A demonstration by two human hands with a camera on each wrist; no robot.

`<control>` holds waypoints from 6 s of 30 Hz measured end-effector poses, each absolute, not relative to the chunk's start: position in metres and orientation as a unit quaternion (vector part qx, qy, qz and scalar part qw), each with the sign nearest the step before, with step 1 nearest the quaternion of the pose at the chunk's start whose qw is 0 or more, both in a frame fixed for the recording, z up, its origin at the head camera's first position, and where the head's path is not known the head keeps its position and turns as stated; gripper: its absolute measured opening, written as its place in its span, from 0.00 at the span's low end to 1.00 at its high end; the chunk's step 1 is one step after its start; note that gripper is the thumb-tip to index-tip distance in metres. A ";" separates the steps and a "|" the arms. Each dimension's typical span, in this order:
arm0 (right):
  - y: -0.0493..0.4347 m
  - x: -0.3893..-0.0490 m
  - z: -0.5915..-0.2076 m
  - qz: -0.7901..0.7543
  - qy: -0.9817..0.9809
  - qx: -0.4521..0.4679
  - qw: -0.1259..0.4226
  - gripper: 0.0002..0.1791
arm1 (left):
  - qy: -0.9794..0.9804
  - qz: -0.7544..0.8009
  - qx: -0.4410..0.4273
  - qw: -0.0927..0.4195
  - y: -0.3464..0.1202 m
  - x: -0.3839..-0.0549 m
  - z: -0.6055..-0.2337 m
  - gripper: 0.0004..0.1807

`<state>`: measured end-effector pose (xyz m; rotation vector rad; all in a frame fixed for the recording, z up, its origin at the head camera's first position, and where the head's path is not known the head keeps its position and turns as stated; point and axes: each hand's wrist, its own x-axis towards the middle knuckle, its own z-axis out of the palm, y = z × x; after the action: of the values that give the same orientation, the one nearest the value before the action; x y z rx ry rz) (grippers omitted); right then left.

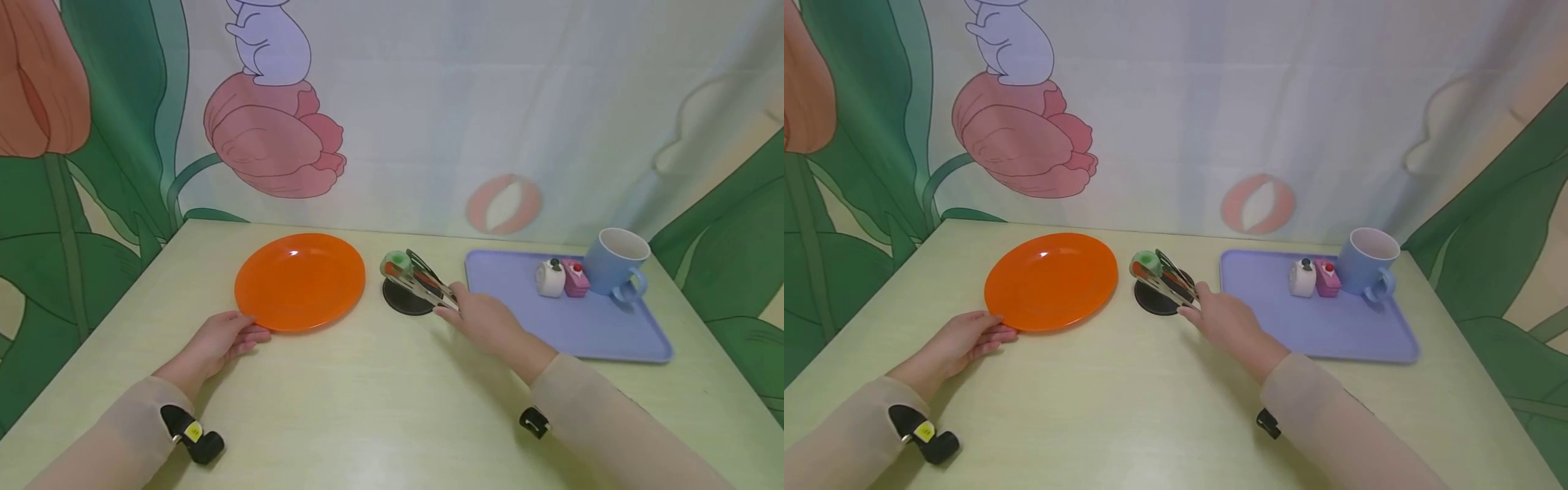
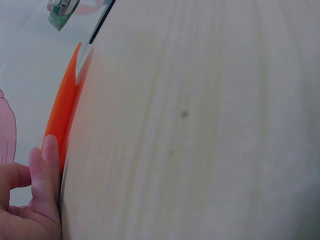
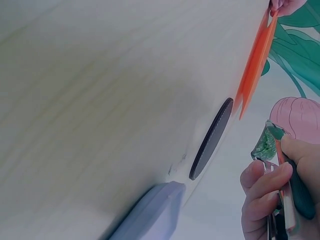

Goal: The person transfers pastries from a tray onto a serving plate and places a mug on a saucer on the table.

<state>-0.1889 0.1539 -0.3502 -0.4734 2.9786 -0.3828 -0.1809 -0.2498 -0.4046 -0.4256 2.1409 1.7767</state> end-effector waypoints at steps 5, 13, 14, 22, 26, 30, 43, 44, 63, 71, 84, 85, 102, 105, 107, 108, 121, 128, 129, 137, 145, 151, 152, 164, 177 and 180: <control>0.152 -0.188 -0.350 -0.132 0.977 -0.159 0.052 0.26 | 0.750 0.623 -0.151 0.165 -0.249 -0.180 -0.406 0.22; 0.150 -0.188 -0.349 -0.128 0.976 -0.166 0.050 0.26 | 0.748 0.624 -0.151 0.168 -0.246 -0.182 -0.406 0.23; 0.150 -0.188 -0.350 -0.125 0.977 -0.167 0.047 0.26 | 0.747 0.625 -0.150 0.168 -0.246 -0.182 -0.406 0.23; 0.147 -0.190 -0.349 -0.130 0.975 -0.173 0.054 0.26 | 0.747 0.624 -0.146 0.176 -0.250 -0.180 -0.406 0.26; 0.145 -0.190 -0.348 -0.131 0.974 -0.175 0.053 0.26 | 0.749 0.623 -0.143 0.174 -0.250 -0.180 -0.405 0.27; 0.143 -0.191 -0.348 -0.129 0.975 -0.171 0.057 0.26 | 0.753 0.618 -0.146 0.175 -0.251 -0.181 -0.405 0.27; 0.131 -0.196 -0.347 -0.117 0.978 -0.156 0.078 0.32 | 0.742 0.630 -0.148 0.175 -0.250 -0.183 -0.408 0.26; 0.130 -0.197 -0.347 -0.116 0.978 -0.156 0.078 0.33 | 0.741 0.631 -0.149 0.175 -0.250 -0.183 -0.407 0.26; 0.113 -0.197 -0.346 -0.108 0.979 -0.151 0.085 0.30 | 0.743 0.627 -0.154 0.177 -0.250 -0.183 -0.406 0.26; 0.109 -0.198 -0.347 -0.110 0.979 -0.150 0.083 0.27 | 0.741 0.628 -0.155 0.181 -0.250 -0.182 -0.404 0.26; 0.101 -0.199 -0.348 -0.109 0.978 -0.157 0.081 0.28 | 0.747 0.623 -0.155 0.175 -0.249 -0.182 -0.406 0.26; 0.101 -0.199 -0.349 -0.109 0.978 -0.158 0.081 0.28 | 0.747 0.622 -0.155 0.175 -0.248 -0.182 -0.406 0.26; 0.090 -0.201 -0.352 -0.105 0.978 -0.161 0.083 0.28 | 0.745 0.627 -0.144 0.177 -0.251 -0.179 -0.406 0.26; 0.089 -0.202 -0.352 -0.106 0.978 -0.164 0.078 0.28 | 0.745 0.628 -0.142 0.175 -0.251 -0.179 -0.406 0.25; 0.088 -0.202 -0.352 -0.107 0.977 -0.167 0.077 0.29 | 0.743 0.630 -0.142 0.175 -0.251 -0.179 -0.406 0.25; 0.088 -0.202 -0.352 -0.107 0.977 -0.168 0.076 0.29 | 0.743 0.630 -0.141 0.175 -0.251 -0.179 -0.406 0.25; 0.082 -0.204 -0.350 -0.112 0.975 -0.177 0.073 0.27 | 0.747 0.626 -0.145 0.172 -0.249 -0.180 -0.405 0.25; 0.077 -0.204 -0.350 -0.112 0.975 -0.176 0.077 0.27 | 0.749 0.623 -0.150 0.168 -0.248 -0.179 -0.403 0.26; 0.076 -0.204 -0.350 -0.114 0.975 -0.176 0.078 0.26 | 0.748 0.625 -0.150 0.169 -0.249 -0.179 -0.403 0.26; 0.077 -0.204 -0.351 -0.122 0.973 -0.184 0.074 0.23 | 0.748 0.625 -0.148 0.167 -0.244 -0.181 -0.400 0.29; 0.070 -0.206 -0.352 -0.122 0.969 -0.198 0.079 0.23 | 0.754 0.619 -0.149 0.162 -0.243 -0.180 -0.401 0.32; 0.066 -0.206 -0.351 -0.118 0.968 -0.204 0.085 0.24 | 0.753 0.622 -0.148 0.154 -0.245 -0.180 -0.404 0.33; 0.065 -0.206 -0.351 -0.118 0.968 -0.204 0.085 0.24 | 0.753 0.623 -0.149 0.153 -0.244 -0.180 -0.404 0.34; 0.054 -0.206 -0.353 -0.107 0.965 -0.218 0.097 0.25 | 0.763 0.609 -0.155 0.150 -0.244 -0.176 -0.405 0.35; 0.037 -0.209 -0.356 -0.097 0.964 -0.226 0.105 0.29 | 0.753 0.622 -0.151 0.152 -0.247 -0.174 -0.404 0.33; 0.032 -0.209 -0.355 -0.095 0.963 -0.223 0.113 0.31 | 0.750 0.625 -0.153 0.153 -0.247 -0.174 -0.404 0.33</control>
<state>-0.2089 0.0324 -0.3555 -0.6554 2.8261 -0.2775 -0.1744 -0.2466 -0.4042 -0.4388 2.1517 1.7925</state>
